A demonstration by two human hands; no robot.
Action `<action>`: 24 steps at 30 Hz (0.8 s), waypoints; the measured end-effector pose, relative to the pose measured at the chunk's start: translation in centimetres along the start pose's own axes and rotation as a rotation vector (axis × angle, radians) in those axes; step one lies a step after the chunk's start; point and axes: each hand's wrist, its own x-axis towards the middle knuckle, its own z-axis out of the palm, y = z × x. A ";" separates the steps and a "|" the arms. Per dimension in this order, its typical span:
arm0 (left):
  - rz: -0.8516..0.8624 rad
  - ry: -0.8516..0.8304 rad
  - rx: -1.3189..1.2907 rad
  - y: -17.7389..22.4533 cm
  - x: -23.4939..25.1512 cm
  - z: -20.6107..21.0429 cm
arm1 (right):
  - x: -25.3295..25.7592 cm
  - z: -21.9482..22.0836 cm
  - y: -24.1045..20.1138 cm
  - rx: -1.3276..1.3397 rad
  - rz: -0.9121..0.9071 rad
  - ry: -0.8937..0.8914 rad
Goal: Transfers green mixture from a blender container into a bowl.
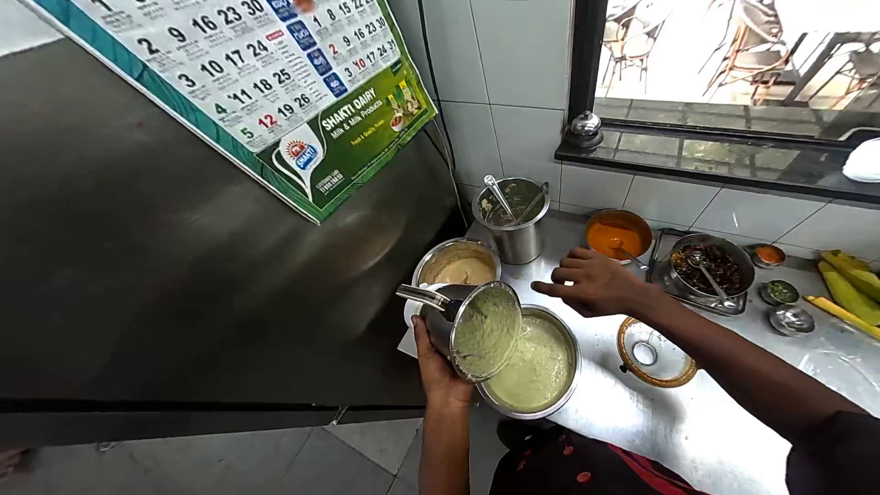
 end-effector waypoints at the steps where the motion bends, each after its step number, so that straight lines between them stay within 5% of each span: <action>1: 0.001 -0.004 0.010 0.1 -0.1 0.1 | -0.5 0.2 -0.3 -0.006 -0.008 -0.036; 6: 0.046 0.015 0.095 0.2 -1.3 0.8 | -1.3 0.7 -1.7 -0.017 0.004 -0.136; 12: 0.108 0.033 0.091 0.0 -2.2 0.4 | -1.4 0.8 0.5 -0.011 0.045 0.091; 16: 0.133 0.063 0.027 -0.2 -2.8 -0.4 | -0.4 3.1 7.8 0.308 0.514 0.330; 18: 0.125 0.066 -0.003 -0.5 -3.3 -0.6 | 0.9 4.7 12.1 0.317 0.708 0.230; 24: 0.163 0.137 0.006 -0.9 -4.2 -0.4 | 9.4 7.8 18.8 0.041 0.550 -0.275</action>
